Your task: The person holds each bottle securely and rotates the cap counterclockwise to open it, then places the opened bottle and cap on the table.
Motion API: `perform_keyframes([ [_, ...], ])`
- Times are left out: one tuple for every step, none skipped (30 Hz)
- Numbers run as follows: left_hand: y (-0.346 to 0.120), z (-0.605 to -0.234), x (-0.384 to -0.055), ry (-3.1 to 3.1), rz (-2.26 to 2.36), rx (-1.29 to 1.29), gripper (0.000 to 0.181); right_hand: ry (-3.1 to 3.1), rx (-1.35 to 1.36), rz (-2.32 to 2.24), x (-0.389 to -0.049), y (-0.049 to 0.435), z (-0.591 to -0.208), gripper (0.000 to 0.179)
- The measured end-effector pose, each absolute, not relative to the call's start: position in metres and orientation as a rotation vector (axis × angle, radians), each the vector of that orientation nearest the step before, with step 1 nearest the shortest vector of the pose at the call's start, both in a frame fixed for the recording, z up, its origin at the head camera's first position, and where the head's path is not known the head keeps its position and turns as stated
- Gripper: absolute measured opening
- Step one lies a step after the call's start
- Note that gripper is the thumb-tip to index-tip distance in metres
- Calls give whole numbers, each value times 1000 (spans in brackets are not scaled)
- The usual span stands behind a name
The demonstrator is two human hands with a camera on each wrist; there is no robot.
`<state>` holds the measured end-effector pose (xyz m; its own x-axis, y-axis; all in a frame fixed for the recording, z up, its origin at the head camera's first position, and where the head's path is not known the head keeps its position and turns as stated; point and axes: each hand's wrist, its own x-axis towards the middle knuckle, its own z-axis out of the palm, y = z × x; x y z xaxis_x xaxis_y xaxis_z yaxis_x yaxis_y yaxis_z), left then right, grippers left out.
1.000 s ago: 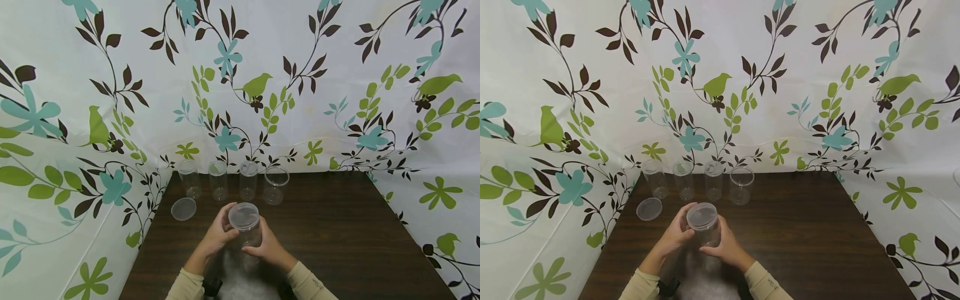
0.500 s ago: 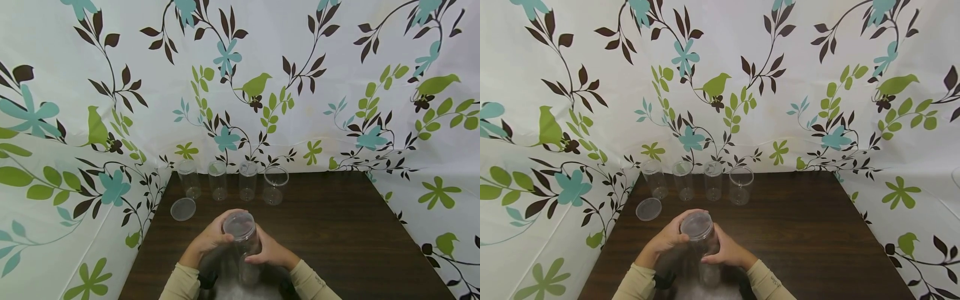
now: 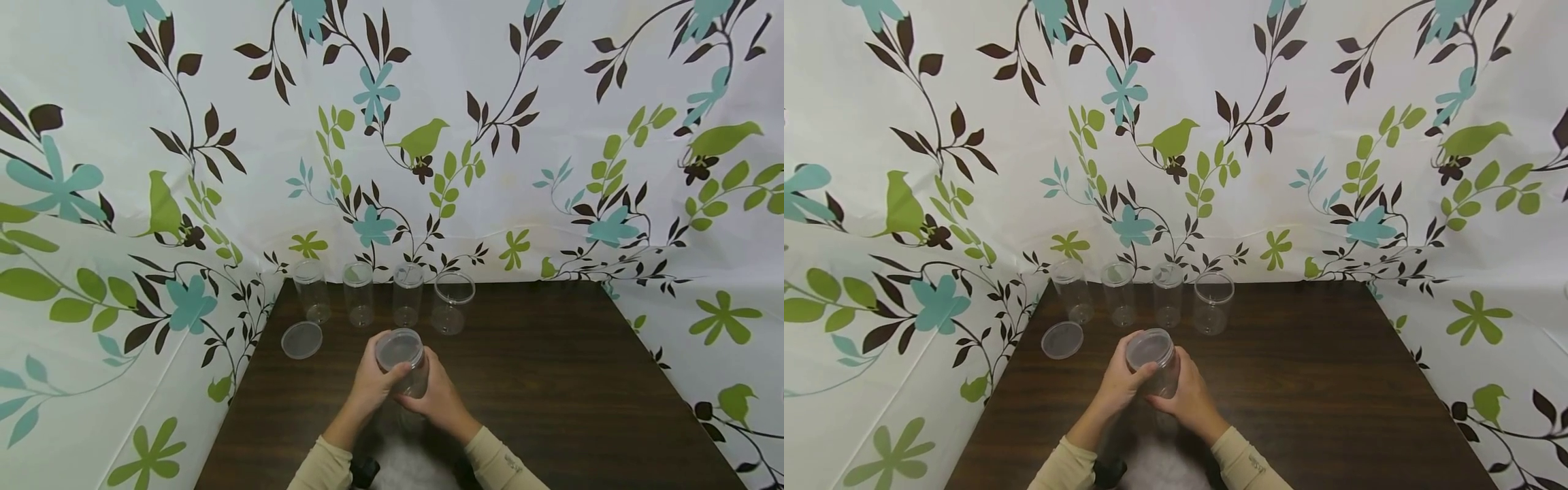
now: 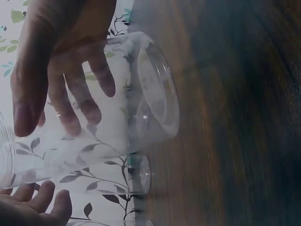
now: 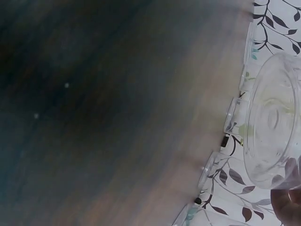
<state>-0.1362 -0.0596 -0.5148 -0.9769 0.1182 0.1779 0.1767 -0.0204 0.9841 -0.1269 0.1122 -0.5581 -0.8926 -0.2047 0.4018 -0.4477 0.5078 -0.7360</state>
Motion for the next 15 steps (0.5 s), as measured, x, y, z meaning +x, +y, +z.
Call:
perform_keyframes([
  [-60, -515, -136, -2165, -2195, -331, 84, -2490, 553, 1319, -127, 112, -558, 103],
  [-61, -516, -136, -2163, -2198, -346, 85, -2488, 560, 1323, -127, 112, -558, 103],
  [-63, -516, -136, -2159, -2210, -369, 87, -2492, 566, 1336, -127, 113, -558, 103],
  [-65, -516, -137, -2157, -2216, -403, 89, -2497, 574, 1362, -127, 113, -558, 104],
  [-68, -516, -137, -2143, -2242, -446, 92, -2500, 585, 1404, -127, 114, -557, 104],
  [-72, -516, -138, -2129, -2269, -503, 96, -2501, 604, 1454, -127, 115, -556, 104],
  [-76, -515, -140, -2116, -2298, -564, 99, -2502, 631, 1510, -127, 117, -555, 104],
  [-80, -515, -141, -2109, -2317, -635, 102, -2504, 662, 1562, -127, 119, -554, 103],
  [-85, -515, -143, -2094, -2349, -706, 105, -2510, 697, 1606, -127, 121, -553, 103],
  [-89, -515, -144, -2072, -2384, -786, 107, -2513, 741, 1658, -127, 123, -551, 102],
  [-94, -515, -146, -2052, -2424, -865, 107, -2522, 788, 1711, -127, 125, -550, 102],
  [-98, -515, -148, -2041, -2444, -945, 108, -2536, 840, 1749, -126, 127, -548, 102],
  [-102, -515, -149, -2026, -2468, -1025, 109, -2552, 892, 1785, -126, 128, -546, 103],
  [-105, -515, -151, -2012, -2488, -1105, 109, -2570, 941, 1818, -125, 130, -545, 105],
  [-108, -515, -152, -1997, -2509, -1184, 110, -2582, 995, 1867, -125, 131, -543, 106],
])
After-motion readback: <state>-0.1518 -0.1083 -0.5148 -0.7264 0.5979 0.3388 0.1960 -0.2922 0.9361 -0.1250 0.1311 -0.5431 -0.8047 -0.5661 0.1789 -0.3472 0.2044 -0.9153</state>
